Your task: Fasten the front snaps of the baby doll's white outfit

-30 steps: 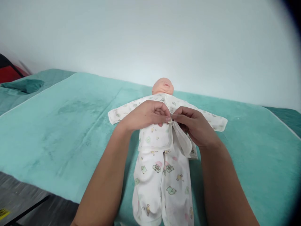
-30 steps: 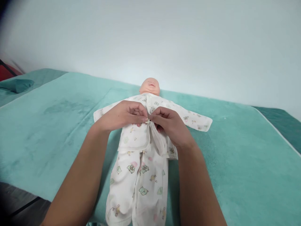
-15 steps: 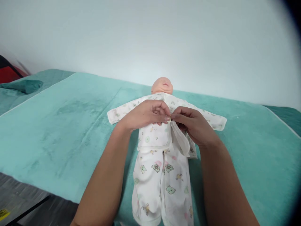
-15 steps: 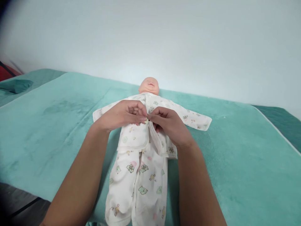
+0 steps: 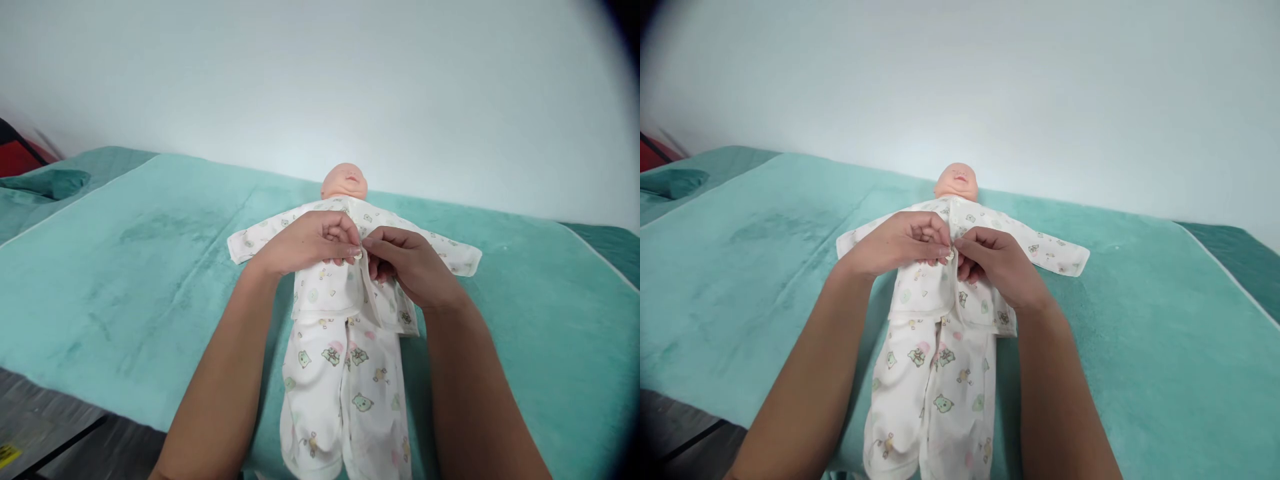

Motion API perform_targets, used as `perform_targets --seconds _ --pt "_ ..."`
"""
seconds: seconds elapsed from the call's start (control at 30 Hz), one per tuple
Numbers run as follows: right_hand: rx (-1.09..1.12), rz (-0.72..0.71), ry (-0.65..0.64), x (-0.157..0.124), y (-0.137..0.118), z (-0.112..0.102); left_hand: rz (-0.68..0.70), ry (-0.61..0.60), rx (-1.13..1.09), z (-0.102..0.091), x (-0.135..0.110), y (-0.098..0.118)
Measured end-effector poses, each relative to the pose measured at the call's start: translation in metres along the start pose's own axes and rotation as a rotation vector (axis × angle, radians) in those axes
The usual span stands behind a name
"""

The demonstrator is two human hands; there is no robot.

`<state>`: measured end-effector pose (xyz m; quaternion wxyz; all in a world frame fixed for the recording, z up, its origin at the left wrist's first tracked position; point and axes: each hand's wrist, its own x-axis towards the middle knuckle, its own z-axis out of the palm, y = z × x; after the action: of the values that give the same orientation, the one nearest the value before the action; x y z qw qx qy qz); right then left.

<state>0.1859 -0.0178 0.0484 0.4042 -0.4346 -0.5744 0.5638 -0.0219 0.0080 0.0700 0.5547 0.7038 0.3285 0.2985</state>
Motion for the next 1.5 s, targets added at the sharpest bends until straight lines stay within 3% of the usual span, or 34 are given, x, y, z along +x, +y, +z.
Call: perform_targets --seconds 0.43,0.83,1.5 --pt "-0.01 -0.004 -0.007 0.0 -0.0001 -0.0006 -0.011 -0.002 0.02 0.0007 0.0005 0.0019" --pt "-0.06 -0.006 -0.091 -0.0049 -0.0006 -0.0042 -0.024 0.038 0.073 0.0021 -0.0001 0.0046" --pt "0.004 -0.018 -0.099 -0.0038 0.0018 -0.0048 0.03 -0.048 0.024 -0.0029 -0.0015 0.0"
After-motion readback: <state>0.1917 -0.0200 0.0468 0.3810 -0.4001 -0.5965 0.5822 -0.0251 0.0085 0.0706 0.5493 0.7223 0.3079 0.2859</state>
